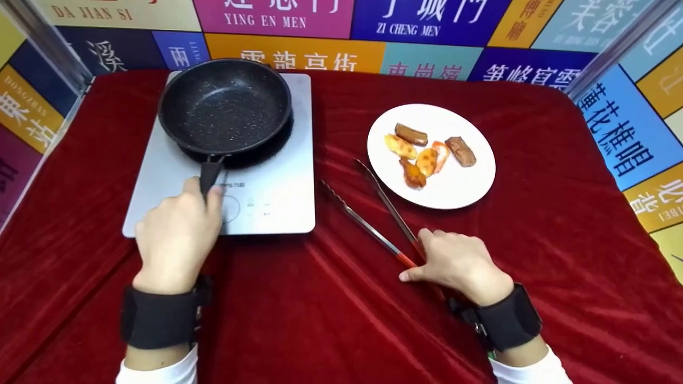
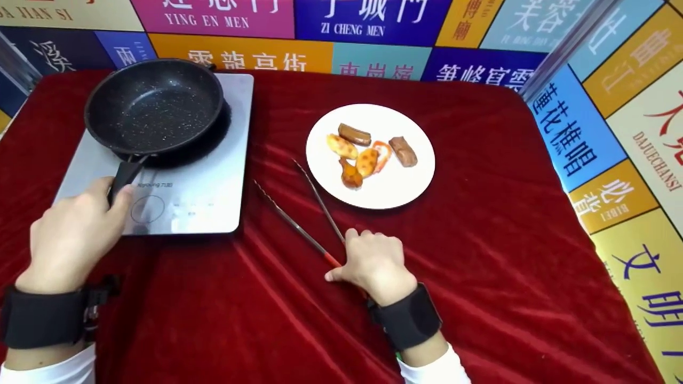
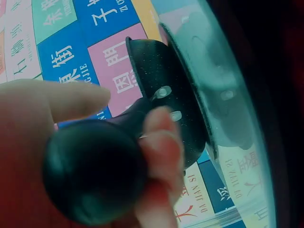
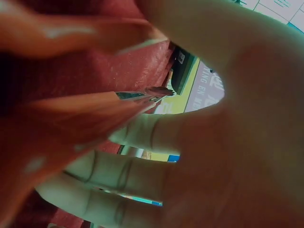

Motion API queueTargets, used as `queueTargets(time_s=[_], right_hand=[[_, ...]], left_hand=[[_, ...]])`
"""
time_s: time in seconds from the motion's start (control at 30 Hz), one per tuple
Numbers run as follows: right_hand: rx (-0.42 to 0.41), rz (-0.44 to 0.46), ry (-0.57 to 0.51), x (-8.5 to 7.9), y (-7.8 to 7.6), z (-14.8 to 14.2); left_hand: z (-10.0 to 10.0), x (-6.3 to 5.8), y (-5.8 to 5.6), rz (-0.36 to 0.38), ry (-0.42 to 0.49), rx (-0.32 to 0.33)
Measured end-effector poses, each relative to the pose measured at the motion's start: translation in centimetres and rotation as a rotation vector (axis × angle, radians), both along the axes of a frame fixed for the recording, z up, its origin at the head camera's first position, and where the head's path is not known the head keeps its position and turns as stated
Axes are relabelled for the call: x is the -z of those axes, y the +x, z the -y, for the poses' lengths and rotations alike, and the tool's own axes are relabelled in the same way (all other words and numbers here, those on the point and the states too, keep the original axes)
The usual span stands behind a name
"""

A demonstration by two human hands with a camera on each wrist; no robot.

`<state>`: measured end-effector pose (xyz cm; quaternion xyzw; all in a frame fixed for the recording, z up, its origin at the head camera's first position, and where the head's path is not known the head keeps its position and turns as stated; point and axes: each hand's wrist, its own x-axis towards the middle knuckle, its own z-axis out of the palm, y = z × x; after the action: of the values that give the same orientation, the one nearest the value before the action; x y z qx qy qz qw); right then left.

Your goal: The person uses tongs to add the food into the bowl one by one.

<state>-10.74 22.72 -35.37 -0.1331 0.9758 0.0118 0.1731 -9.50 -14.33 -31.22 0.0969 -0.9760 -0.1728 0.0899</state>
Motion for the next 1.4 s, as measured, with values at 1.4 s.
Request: queueTargets(time_s=[1.4], right_hand=[[-0.072,-0.218,-0.297,-1.9,-1.8,-2.7]], left_hand=[[0.4,1.1,-0.7,0.057,0.196,0.005]])
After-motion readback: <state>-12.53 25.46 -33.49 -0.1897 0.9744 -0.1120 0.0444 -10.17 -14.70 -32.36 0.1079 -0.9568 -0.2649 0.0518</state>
